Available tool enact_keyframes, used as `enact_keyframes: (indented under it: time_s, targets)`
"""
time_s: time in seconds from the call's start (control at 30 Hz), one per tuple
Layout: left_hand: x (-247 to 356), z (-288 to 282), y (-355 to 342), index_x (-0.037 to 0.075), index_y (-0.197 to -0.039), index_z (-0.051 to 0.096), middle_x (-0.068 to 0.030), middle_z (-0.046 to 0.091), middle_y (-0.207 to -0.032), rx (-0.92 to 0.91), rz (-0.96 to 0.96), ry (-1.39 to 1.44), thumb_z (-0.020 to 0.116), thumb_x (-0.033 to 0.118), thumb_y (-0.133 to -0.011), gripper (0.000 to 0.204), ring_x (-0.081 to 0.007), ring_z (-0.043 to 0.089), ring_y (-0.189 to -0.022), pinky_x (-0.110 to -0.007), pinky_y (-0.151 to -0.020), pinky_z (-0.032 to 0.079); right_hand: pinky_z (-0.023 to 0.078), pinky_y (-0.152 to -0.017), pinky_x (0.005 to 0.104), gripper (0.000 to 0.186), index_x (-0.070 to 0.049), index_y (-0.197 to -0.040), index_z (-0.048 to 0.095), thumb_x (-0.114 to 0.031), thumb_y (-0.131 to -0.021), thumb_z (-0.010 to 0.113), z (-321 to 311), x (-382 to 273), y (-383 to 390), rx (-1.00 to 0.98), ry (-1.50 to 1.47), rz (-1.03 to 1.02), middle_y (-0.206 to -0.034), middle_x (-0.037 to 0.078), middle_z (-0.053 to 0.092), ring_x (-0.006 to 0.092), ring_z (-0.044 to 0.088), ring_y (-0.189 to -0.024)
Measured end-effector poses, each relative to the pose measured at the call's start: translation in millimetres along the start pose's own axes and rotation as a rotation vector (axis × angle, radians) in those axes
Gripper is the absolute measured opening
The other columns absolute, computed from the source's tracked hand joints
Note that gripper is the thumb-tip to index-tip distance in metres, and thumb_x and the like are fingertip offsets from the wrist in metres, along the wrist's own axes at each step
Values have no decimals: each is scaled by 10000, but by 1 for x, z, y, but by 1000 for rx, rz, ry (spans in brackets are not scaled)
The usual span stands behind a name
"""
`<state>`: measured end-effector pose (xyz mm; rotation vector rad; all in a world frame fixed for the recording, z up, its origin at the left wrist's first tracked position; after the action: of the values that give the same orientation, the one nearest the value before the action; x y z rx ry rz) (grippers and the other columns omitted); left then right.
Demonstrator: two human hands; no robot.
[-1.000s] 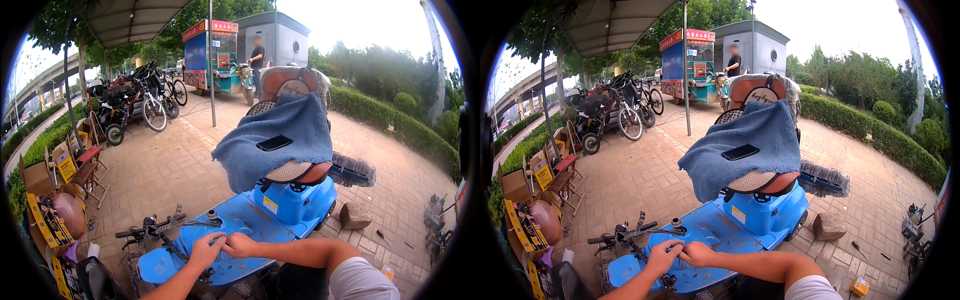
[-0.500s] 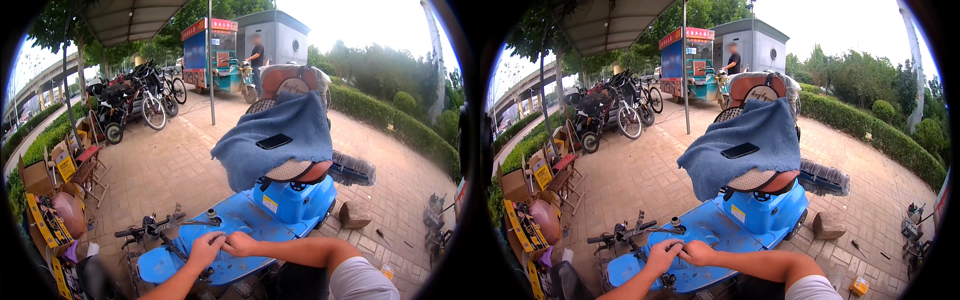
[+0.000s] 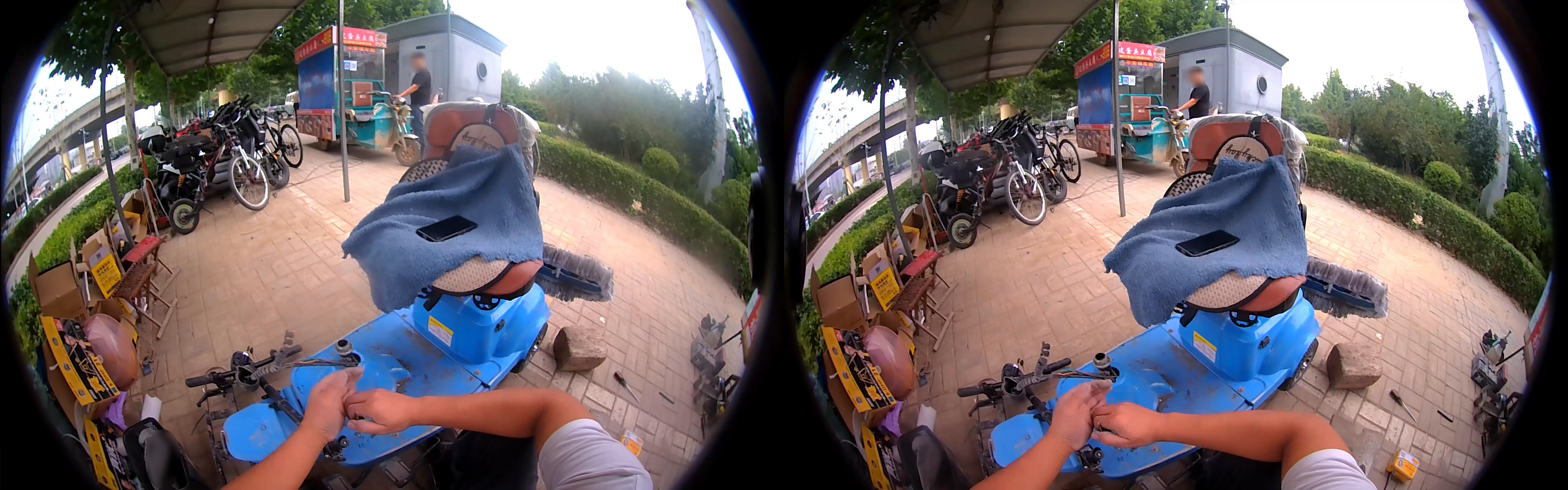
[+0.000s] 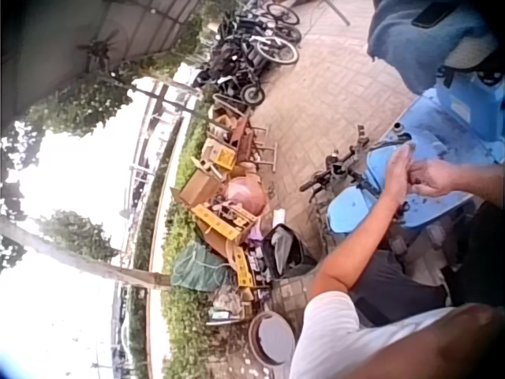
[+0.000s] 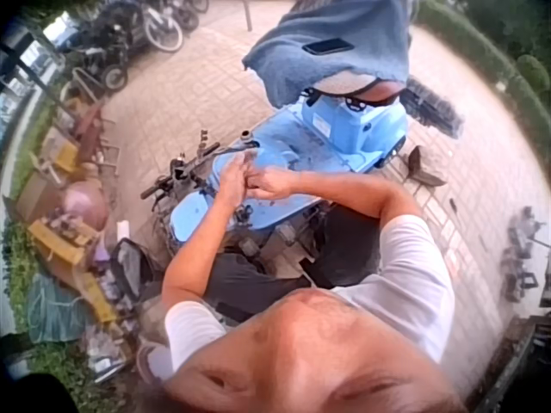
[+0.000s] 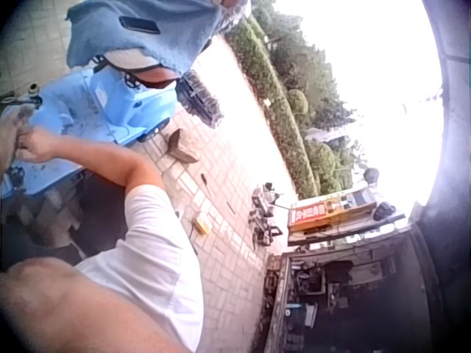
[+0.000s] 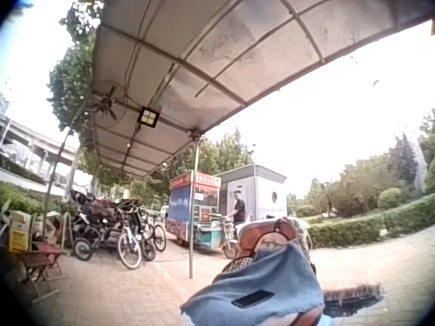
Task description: The person is repairing a blue electric scooter. They use a wrench to tighten bolts on the handlebar area and adjust components near the front of the scooter.
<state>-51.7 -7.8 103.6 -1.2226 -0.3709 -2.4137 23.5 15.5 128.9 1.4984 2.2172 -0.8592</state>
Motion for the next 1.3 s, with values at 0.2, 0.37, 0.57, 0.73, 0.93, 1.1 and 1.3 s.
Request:
enact_keyframes:
  time_s: [0.2,0.37,0.57,0.73,0.93,1.1,1.3]
  targets:
    - [9,-3,3,-43,-1078,558,-148,599,-1111,12,-8,224,516,280,-923,361,-271,515,-1144,-386,-1046,349,465,-680,461,286,4,-813,561,-264,-897,509,-35,27,3,218,171,103,-856,176,583,369,564,-806]
    - [3,4,7,-32,-1090,555,-139,595,-1131,-12,41,88,523,282,-918,359,-256,501,-1163,-378,-1058,329,467,-680,480,300,8,-796,565,-267,-896,497,-21,34,4,123,153,191,-837,182,595,387,574,-779]
    - [2,2,7,-31,-1065,571,-143,599,-1122,46,-21,128,546,245,-901,323,-254,503,-1162,-384,-1058,326,473,-696,485,272,8,-770,553,-229,-883,482,12,2,-2,-78,158,80,-819,194,601,387,581,-785]
    - [5,3,5,-12,-1059,582,-138,600,-1122,-15,3,148,564,255,-890,316,-253,515,-1134,-396,-1024,349,470,-727,475,243,17,-844,568,-206,-883,479,-13,26,2,55,208,101,-901,216,594,398,572,-820]
    - [4,-3,8,-6,-1081,613,-116,628,-1063,60,-11,-275,627,185,-854,297,-213,566,-1029,-328,-926,420,467,-670,499,270,-2,-885,584,-234,-908,448,-8,47,11,-127,166,394,-818,235,612,414,580,-741]
    - [11,5,6,1,-1003,666,-118,661,-977,-46,205,-956,649,196,-835,258,-206,626,-899,-303,-805,478,457,-649,492,333,9,-869,563,-276,-934,405,3,62,17,-237,112,445,-796,220,622,406,581,-743]
    - [15,-6,5,-7,-976,671,-105,664,-898,71,191,-827,641,162,-839,219,-152,606,-802,-277,-722,474,472,-634,417,300,-8,-923,574,-293,-945,482,-7,59,15,-87,-180,512,-783,188,626,322,610,-703]
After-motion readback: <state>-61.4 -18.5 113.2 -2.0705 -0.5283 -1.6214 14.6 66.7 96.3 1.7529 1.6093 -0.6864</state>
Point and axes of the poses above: each hand's wrist, its own y-axis away from the middle knuckle, its own z-axis out of the palm, x = y × z, the point moved 8 cm from there along -y, towards the middle knuckle
